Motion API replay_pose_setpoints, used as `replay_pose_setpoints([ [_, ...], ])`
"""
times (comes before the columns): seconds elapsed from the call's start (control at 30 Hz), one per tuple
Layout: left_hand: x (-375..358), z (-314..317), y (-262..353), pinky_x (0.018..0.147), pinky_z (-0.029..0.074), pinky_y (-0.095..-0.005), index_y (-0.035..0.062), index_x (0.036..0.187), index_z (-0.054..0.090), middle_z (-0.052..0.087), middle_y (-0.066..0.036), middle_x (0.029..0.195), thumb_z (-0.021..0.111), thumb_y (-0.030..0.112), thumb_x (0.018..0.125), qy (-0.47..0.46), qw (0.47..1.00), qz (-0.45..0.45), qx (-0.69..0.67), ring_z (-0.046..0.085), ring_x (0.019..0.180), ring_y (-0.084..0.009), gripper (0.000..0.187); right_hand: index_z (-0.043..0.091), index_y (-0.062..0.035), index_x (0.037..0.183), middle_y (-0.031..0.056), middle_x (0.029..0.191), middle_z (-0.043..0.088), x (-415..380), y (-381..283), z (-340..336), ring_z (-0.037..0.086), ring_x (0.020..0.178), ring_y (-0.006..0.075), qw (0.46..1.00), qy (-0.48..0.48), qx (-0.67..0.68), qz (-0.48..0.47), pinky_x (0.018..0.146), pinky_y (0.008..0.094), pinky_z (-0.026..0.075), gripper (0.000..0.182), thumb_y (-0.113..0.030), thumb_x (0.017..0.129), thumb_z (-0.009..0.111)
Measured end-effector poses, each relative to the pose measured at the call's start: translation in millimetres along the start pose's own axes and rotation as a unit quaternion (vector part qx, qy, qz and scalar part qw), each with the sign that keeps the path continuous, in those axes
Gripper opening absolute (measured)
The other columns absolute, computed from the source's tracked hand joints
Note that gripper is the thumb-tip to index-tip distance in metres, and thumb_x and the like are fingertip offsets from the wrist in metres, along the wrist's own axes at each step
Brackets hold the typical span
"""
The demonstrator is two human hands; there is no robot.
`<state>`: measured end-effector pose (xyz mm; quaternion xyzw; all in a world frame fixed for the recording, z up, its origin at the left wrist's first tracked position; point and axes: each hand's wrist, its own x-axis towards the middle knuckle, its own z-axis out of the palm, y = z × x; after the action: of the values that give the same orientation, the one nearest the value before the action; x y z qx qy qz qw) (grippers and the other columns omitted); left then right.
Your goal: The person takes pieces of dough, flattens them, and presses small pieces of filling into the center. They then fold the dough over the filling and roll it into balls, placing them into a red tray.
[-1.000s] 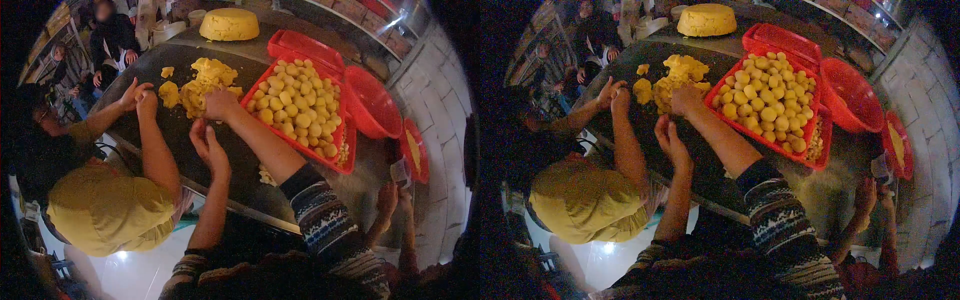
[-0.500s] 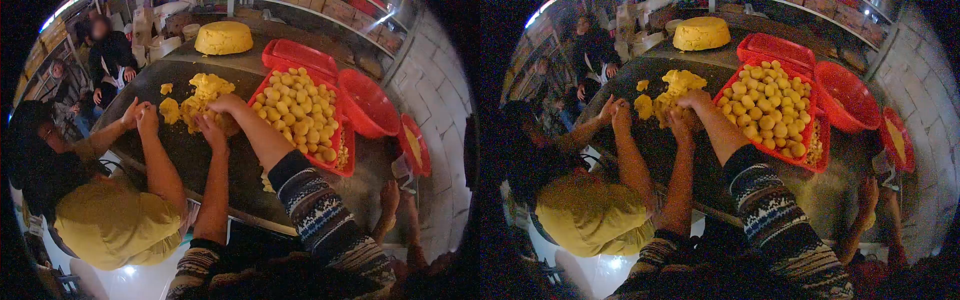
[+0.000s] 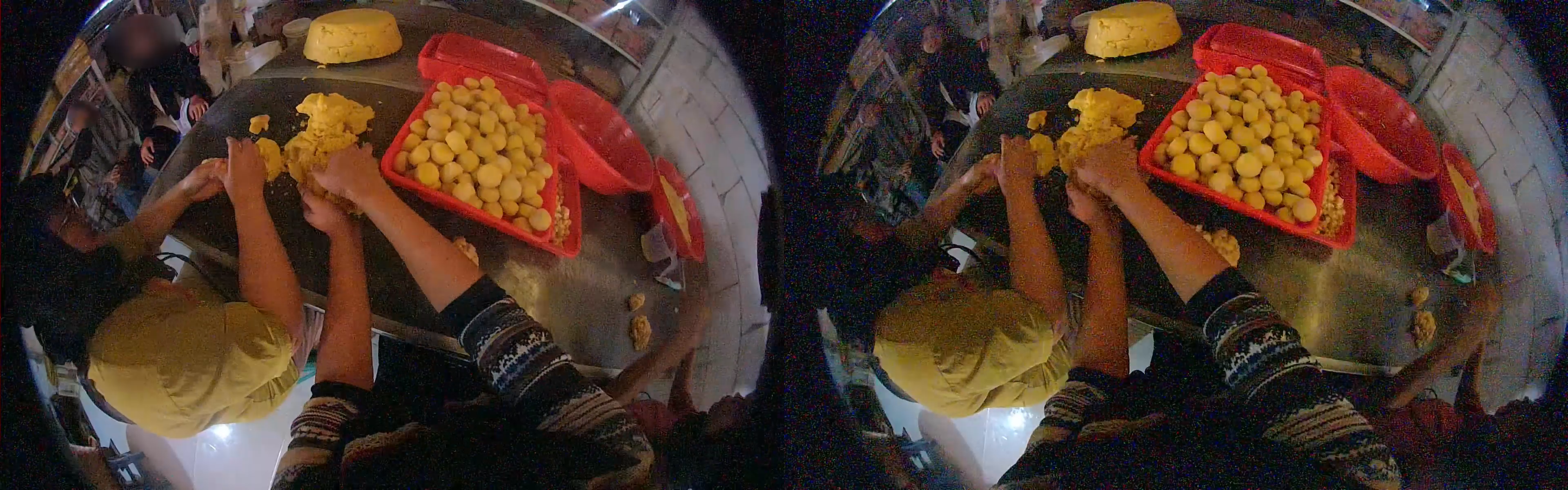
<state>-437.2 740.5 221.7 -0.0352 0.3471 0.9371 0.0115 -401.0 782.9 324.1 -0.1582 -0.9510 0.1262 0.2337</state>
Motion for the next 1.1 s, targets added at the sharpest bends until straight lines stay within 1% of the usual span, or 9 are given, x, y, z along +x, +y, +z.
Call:
replay_pose_setpoints([
  [0.07,4.5,-6.0,-10.5,0.080,0.048,-0.0400,-0.0040,0.107,0.058,0.062,-0.013,0.102,0.042,0.029,0.092,0.006,0.973,0.133,0.188,0.061,0.087,-0.0294,0.040,0.065,0.0046,0.088,0.0246,0.091,0.063,-6.1,-6.4,-10.9,0.059,0.090,0.0383,0.998,-0.044,0.011,0.037,0.092,0.0500,0.037,0.058,-0.050,0.081,0.046],
  [0.2,-24.1,18.9,26.4,0.081,0.047,-0.0403,-0.0040,0.112,0.056,0.060,-0.015,0.107,0.039,0.026,0.091,0.038,0.974,0.093,0.205,0.060,0.092,-0.0289,0.040,0.064,0.0069,0.089,0.0258,0.093,0.062,-1.8,-7.0,-4.5,0.060,0.090,0.0392,0.998,-0.041,0.023,0.040,0.091,0.0504,0.037,0.056,-0.045,0.084,0.045],
  [0.3,-16.1,13.8,28.5,0.082,0.047,-0.0404,-0.0032,0.114,0.054,0.058,-0.014,0.109,0.038,0.023,0.091,-0.048,0.987,0.054,0.144,0.058,0.096,-0.0279,0.038,0.063,0.0081,0.090,0.0258,0.094,0.060,-20.2,-6.2,-13.8,0.056,0.094,0.0400,0.993,-0.061,0.073,0.064,0.090,0.0492,0.038,0.054,-0.042,0.086,0.044],
  [0.37,4.2,-4.0,22.4,0.083,0.047,-0.0407,-0.0025,0.116,0.052,0.057,-0.014,0.110,0.039,0.026,0.092,-0.191,0.937,-0.177,-0.232,0.057,0.097,-0.0280,0.039,0.060,0.0077,0.093,0.0254,0.096,0.056,-40.5,-6.7,-23.5,0.050,0.098,0.0397,0.998,0.035,0.047,-0.028,0.087,0.0483,0.040,0.051,-0.041,0.087,0.046],
  [0.4,-4.2,2.8,28.5,0.083,0.047,-0.0407,-0.0025,0.116,0.052,0.057,-0.014,0.110,0.039,0.026,0.092,-0.187,0.937,-0.182,-0.233,0.057,0.097,-0.0280,0.039,0.060,0.0077,0.093,0.0254,0.096,0.056,-45.8,-2.8,-18.4,0.050,0.098,0.0397,0.998,0.031,0.045,-0.025,0.087,0.0483,0.040,0.051,-0.041,0.087,0.046],
  [0.47,-13.4,9.7,41.7,0.083,0.047,-0.0397,-0.0024,0.114,0.053,0.056,-0.013,0.109,0.041,0.028,0.093,-0.118,0.984,-0.113,-0.076,0.057,0.094,-0.0266,0.038,0.058,0.0058,0.096,0.0249,0.099,0.052,-57.2,-2.6,-10.4,0.046,0.101,0.0390,0.986,0.143,0.085,-0.021,0.082,0.0482,0.042,0.045,-0.038,0.087,0.049],
  [0.8,-39.1,14.3,53.5,0.078,0.049,-0.0337,-0.0047,0.104,0.059,0.061,-0.012,0.100,0.044,0.025,0.094,-0.109,0.979,-0.005,0.171,0.060,0.088,-0.0233,0.034,0.057,0.0052,0.102,0.0264,0.108,0.051,-76.3,12.0,-8.3,0.049,0.102,0.0400,0.979,0.028,0.191,0.064,0.087,0.0488,0.041,0.044,-0.036,0.088,0.049],
  [0.9,-29.8,0.4,43.5,0.077,0.050,-0.0331,-0.0052,0.105,0.059,0.061,-0.012,0.101,0.044,0.024,0.093,-0.189,0.980,0.001,0.064,0.060,0.088,-0.0218,0.035,0.050,0.0057,0.118,0.0313,0.125,0.041,-88.8,15.9,0.2,0.039,0.118,0.0429,0.986,0.094,0.134,-0.014,0.100,0.0485,0.032,0.054,-0.039,0.088,0.049],
  [1.1,-30.2,-0.3,46.1,0.081,0.050,-0.0361,-0.0037,0.106,0.058,0.060,-0.013,0.104,0.042,0.023,0.093,-0.113,0.985,0.007,0.131,0.060,0.089,-0.0243,0.034,0.025,0.0051,0.137,0.0343,0.137,0.024,-90.3,-6.1,-8.0,0.021,0.130,0.0453,0.966,0.083,0.225,0.100,0.109,0.0502,0.013,0.074,-0.043,0.087,0.049],
])
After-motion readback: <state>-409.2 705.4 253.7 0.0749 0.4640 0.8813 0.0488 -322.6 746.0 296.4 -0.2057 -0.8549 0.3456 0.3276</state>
